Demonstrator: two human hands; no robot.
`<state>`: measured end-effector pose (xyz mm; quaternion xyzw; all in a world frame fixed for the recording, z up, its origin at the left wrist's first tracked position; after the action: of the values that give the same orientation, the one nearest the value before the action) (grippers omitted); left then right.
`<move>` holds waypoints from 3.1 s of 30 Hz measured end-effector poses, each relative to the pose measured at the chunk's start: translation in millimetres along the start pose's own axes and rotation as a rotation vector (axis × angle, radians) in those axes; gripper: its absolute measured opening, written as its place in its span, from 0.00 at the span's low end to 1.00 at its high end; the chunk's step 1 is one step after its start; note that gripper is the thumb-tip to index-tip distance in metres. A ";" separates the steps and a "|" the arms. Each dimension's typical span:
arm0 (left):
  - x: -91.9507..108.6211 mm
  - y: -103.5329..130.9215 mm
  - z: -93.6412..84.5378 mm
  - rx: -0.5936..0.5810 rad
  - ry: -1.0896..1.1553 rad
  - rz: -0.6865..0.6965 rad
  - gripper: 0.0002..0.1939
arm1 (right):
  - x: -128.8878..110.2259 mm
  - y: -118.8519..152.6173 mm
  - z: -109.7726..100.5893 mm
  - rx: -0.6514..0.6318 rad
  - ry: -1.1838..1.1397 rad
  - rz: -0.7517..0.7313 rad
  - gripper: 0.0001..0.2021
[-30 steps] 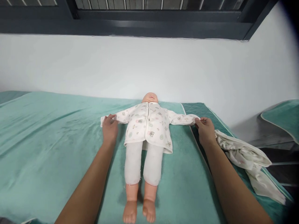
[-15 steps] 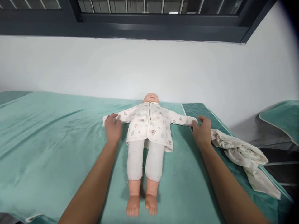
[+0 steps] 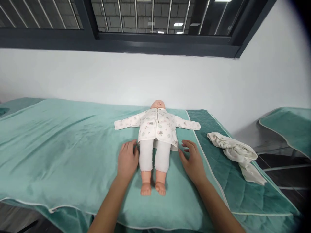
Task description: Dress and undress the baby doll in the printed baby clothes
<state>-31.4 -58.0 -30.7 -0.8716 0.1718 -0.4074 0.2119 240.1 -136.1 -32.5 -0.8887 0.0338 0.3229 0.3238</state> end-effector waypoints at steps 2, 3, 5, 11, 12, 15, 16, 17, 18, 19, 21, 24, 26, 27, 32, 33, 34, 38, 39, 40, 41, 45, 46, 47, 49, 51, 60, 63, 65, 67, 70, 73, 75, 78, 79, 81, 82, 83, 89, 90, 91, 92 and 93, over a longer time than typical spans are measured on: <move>6.5 12.3 -2.5 -0.049 0.026 -0.027 0.18 | -7.6 13.6 -1.5 0.013 -0.047 0.137 0.13; 9.3 16.3 -2.8 -0.074 0.044 -0.037 0.19 | -11.9 19.2 0.2 -0.010 -0.085 0.204 0.14; 14.0 20.5 -2.2 -0.108 0.075 -0.049 0.23 | -22.4 27.2 8.1 -0.100 -0.163 0.299 0.16; 25.5 19.5 2.5 -0.121 0.217 -0.092 0.29 | -49.5 22.9 33.0 -0.195 -0.343 0.356 0.27; 28.6 19.0 3.5 -0.115 0.256 -0.103 0.28 | -50.6 19.6 33.5 -0.175 -0.350 0.370 0.27; 38.0 18.8 7.2 -0.092 0.348 -0.136 0.27 | -49.2 11.1 27.9 -0.115 -0.348 0.378 0.25; 40.4 19.2 8.7 -0.094 0.363 -0.138 0.27 | -47.4 9.6 25.2 -0.106 -0.350 0.374 0.25; 42.2 20.0 10.3 -0.101 0.374 -0.133 0.27 | -45.1 9.2 22.6 -0.105 -0.350 0.371 0.24; 43.0 21.1 11.7 -0.109 0.378 -0.123 0.27 | -42.5 9.9 20.6 -0.113 -0.348 0.371 0.24; 42.7 22.5 12.9 -0.116 0.378 -0.115 0.27 | -39.9 11.4 19.2 -0.127 -0.344 0.371 0.25; 39.1 25.0 14.2 -0.122 0.372 -0.108 0.26 | -35.7 16.0 17.7 -0.167 -0.334 0.357 0.25; 30.8 24.9 13.5 -0.080 0.347 -0.101 0.25 | -32.1 20.0 15.0 -0.209 -0.303 0.295 0.25; 25.8 20.1 12.6 -0.029 0.315 -0.094 0.24 | -28.2 17.2 10.3 -0.160 -0.196 0.267 0.22; 23.5 16.2 12.7 -0.006 0.295 -0.096 0.23 | -25.4 14.0 7.4 -0.112 -0.115 0.262 0.21; 13.2 -11.1 18.6 0.047 0.246 -0.168 0.21 | -9.5 -10.6 7.0 -0.040 0.281 0.207 0.23; 11.7 -15.8 19.8 0.046 0.268 -0.182 0.19 | -6.5 -15.5 9.2 -0.066 0.307 0.198 0.22; 10.5 -19.3 20.8 0.040 0.299 -0.188 0.16 | -3.5 -20.0 11.1 -0.088 0.313 0.195 0.21; 7.5 -20.3 20.6 0.010 0.393 -0.158 0.12 | 7.9 -29.5 11.4 -0.073 0.273 0.204 0.18; 6.6 -18.0 19.9 0.016 0.400 -0.148 0.12 | 10.7 -29.1 10.5 -0.052 0.268 0.208 0.18; 5.9 -15.2 19.5 0.021 0.401 -0.140 0.12 | 13.5 -27.5 10.0 -0.037 0.263 0.211 0.18; 5.4 -12.4 19.3 0.022 0.395 -0.134 0.11 | 15.9 -25.1 10.0 -0.029 0.258 0.211 0.18; 8.3 -5.0 18.5 0.064 0.271 -0.076 0.11 | 15.4 -15.7 10.3 0.024 0.277 0.148 0.18; 10.9 -4.6 17.1 0.100 0.234 -0.031 0.11 | 11.0 -15.3 9.0 0.068 0.290 0.091 0.18; 14.3 -4.8 15.6 0.136 0.207 0.029 0.12 | 4.8 -15.9 7.7 0.107 0.300 0.016 0.17; 22.6 -7.1 13.4 0.175 0.185 0.160 0.15 | -10.8 -20.0 6.2 0.127 0.309 -0.147 0.17; 31.2 -12.9 13.2 0.163 0.199 0.237 0.16 | -26.6 -27.3 7.2 0.065 0.308 -0.249 0.16; 22.2 -42.8 23.1 0.251 0.943 -0.236 0.09 | -34.4 -60.4 20.6 0.034 -0.423 0.236 0.10; -1.0 -36.1 19.1 0.334 1.070 -0.366 0.14 | -14.3 -56.6 19.7 0.093 -0.592 0.398 0.13; -11.9 -30.9 15.5 0.337 1.223 -0.430 0.14 | 1.6 -50.1 15.6 0.127 -0.679 0.491 0.15; -16.8 -26.8 12.8 0.355 1.411 -0.483 0.15 | 16.8 -42.0 9.5 0.154 -0.737 0.570 0.16; -17.2 -22.8 11.2 0.432 1.522 -0.485 0.15 | 34.0 -29.8 -0.7 0.176 -0.768 0.646 0.16; -17.8 -19.2 11.6 0.520 1.407 -0.441 0.14 | 42.5 -18.5 -10.1 0.154 -0.740 0.673 0.16; -20.0 -16.2 11.0 0.588 1.268 -0.425 0.12 | 45.1 -12.1 -17.0 0.126 -0.699 0.680 0.16; -21.3 -12.1 7.5 0.663 1.056 -0.392 0.10 | 49.6 -8.8 -33.1 0.074 -0.510 0.623 0.14; -20.3 -10.9 6.0 0.676 0.999 -0.373 0.11 | 52.2 -10.4 -41.1 0.062 -0.381 0.563 0.14; -15.6 -8.3 3.0 0.680 0.900 -0.322 0.11 | 59.3 -17.6 -59.9 0.054 -0.048 0.381 0.15; -12.3 -6.8 1.8 0.672 0.855 -0.298 0.11 | 64.1 -22.2 -69.7 0.055 0.127 0.278 0.15; -8.5 -5.3 0.9 0.653 0.813 -0.275 0.10 | 70.0 -27.0 -79.0 0.053 0.291 0.179 0.15; 12.7 0.0 -0.1 0.457 0.585 -0.137 0.05 | 123.7 -39.6 -112.8 -0.267 1.022 0.069 0.19; 14.9 -0.4 0.2 0.428 0.555 -0.110 0.05 | 130.2 -38.9 -115.4 -0.319 1.078 0.088 0.19; 17.0 -1.1 0.6 0.403 0.530 -0.080 0.04 | 134.6 -38.5 -117.6 -0.353 1.118 0.103 0.18; 18.9 -1.7 0.9 0.381 0.510 -0.048 0.04 | 136.9 -38.7 -119.4 -0.371 1.145 0.117 0.17; 21.0 -2.0 1.0 0.357 0.493 -0.011 0.03 | 137.3 -39.9 -121.1 -0.377 1.158 0.131 0.16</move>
<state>-17.5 -65.9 -16.9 -0.6962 0.1390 -0.6317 0.3113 426.0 -156.5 -21.7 -0.9579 0.2010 -0.1930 0.0695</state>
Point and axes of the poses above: each hand's wrist, its own y-axis away from the middle knuckle, its own z-axis out of the palm, x = y × z, the point moved 3 cm from there along -y, towards the middle knuckle, and after that the axes turned 12 degrees about y, right-handed, at the moved point
